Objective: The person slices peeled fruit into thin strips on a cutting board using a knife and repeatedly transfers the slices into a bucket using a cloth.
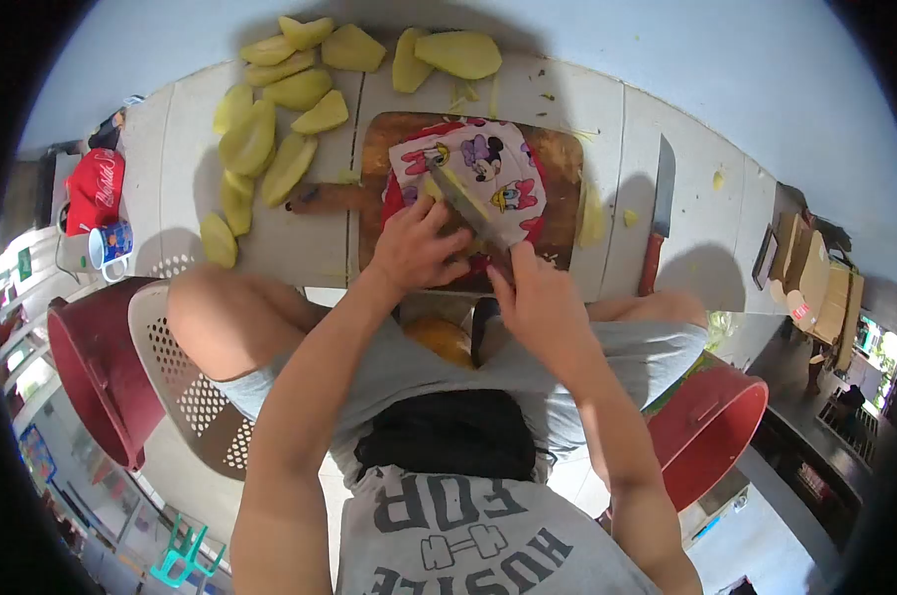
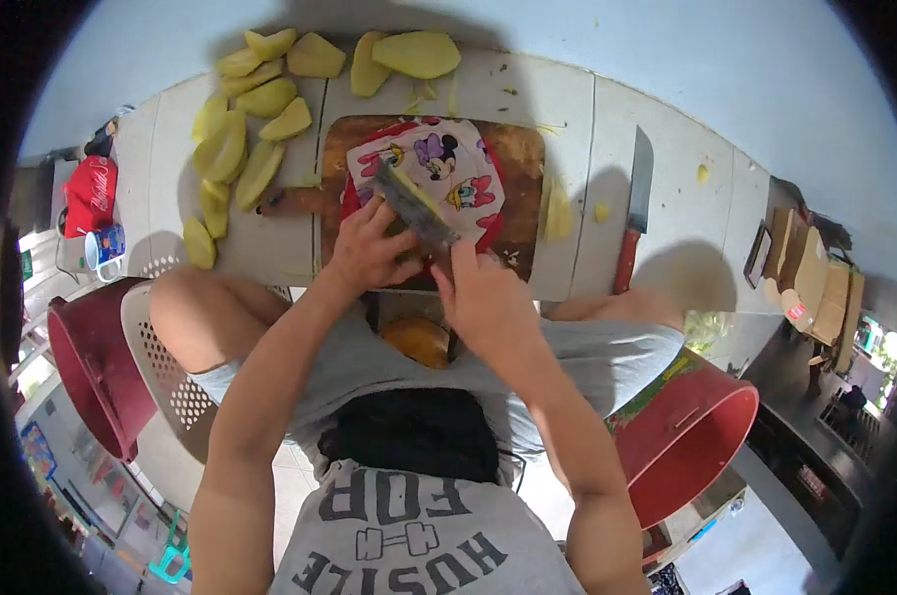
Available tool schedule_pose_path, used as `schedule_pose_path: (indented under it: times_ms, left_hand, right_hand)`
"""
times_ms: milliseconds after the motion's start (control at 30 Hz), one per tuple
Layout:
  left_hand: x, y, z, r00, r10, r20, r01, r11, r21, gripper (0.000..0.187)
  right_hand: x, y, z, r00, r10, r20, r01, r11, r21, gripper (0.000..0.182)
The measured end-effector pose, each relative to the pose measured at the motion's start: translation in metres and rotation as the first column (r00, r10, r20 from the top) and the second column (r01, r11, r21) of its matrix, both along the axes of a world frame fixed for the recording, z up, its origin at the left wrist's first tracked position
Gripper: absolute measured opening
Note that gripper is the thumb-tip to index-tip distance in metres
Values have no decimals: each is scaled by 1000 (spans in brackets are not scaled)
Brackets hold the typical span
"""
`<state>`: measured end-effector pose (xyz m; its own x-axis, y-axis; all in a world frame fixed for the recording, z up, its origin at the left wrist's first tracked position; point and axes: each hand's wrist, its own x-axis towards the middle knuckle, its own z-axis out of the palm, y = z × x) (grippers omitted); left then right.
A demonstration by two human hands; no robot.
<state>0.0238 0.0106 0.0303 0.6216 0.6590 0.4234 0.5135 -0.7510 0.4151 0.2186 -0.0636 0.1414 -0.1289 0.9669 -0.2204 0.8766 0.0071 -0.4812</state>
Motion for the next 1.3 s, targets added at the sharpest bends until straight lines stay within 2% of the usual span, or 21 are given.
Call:
schedule_pose_path:
  times_ms: [67, 133, 167, 267, 333, 433, 533, 633, 700, 767, 833, 900, 967, 1033, 1133, 1200, 1300]
  left_hand:
    - [-1, 2, 1, 999, -11, 33, 9, 999, 37, 42]
    - [-6, -6, 1, 1000, -26, -3, 25, 999, -30, 43]
    - [-4, 0, 2, 999, -34, -34, 32, 998, -59, 45]
    - [-5, 1, 0, 999, -30, -18, 30, 1000, -8, 46]
    - [-3, 8, -4, 1000, -4, 3, 4, 999, 32, 45]
    - [-7, -10, -8, 1000, -22, 8, 22, 1000, -21, 44]
    - [-5, 6, -3, 1000, -14, 15, 14, 1000, 7, 45]
    - [-6, 5, -3, 1000, -3, 30, 3, 1000, 3, 47]
    - [-8, -9, -4, 1000, -16, 24, 17, 999, -46, 47]
    - [-8, -3, -9, 999, -10, 37, 10, 1000, -2, 47]
    - [-7, -4, -5, 998, -35, 51, 35, 999, -9, 46]
    - [-7, -2, -7, 992, -9, 124, 2, 998, 57, 45]
    - [-10, -11, -7, 995, -21, 97, 21, 1000, -1, 45]
    - [-10, 7, -6, 997, -6, 72, 5, 1000, 13, 44]
    - [-7, -2, -4, 996, 3, 93, -5, 1000, 19, 41]
    - [-9, -2, -3, 991, -9, 130, 3, 999, 47, 40]
    - [-7, 0, -5, 992, -9, 123, 4, 999, 45, 40]
  right_hand:
    - [-1, 5, -1, 999, 40, -10, -39, 997, 60, 30]
    - [1, 0, -15, 999, -38, -3, 37, 991, -125, 31]
    - [3, 1, -15, 999, -39, 6, 39, 993, -113, 31]
    - [-4, -8, -4, 999, -42, 16, 43, 995, -88, 29]
    - [-9, 3, 14, 999, -27, -41, 25, 997, -67, 24]
    - [-1, 2, -6, 991, -92, -94, 78, 987, -141, 24]
    - [-2, 4, -1, 1000, -24, -4, 23, 998, -63, 31]
    - [-9, 2, 12, 997, -8, -74, 7, 1000, -15, 29]
    - [-6, -3, -2, 997, -42, -71, 36, 996, -77, 28]
    - [0, 9, -10, 997, -47, -68, 41, 996, -79, 28]
    - [-6, 4, 4, 999, -31, -35, 30, 999, -43, 29]
    - [-7, 8, 4, 999, -27, -21, 25, 998, -61, 30]
    - [-9, -6, 4, 999, -47, -4, 46, 994, -103, 31]
    - [-7, 7, -1, 994, -90, -68, 81, 989, -127, 25]
    - [-10, 4, 16, 993, -76, -87, 67, 992, -110, 24]
    - [-8, 8, -3, 993, -74, -96, 64, 992, -106, 25]
    - [-5, 6, -2, 993, -94, -74, 85, 989, -119, 25]
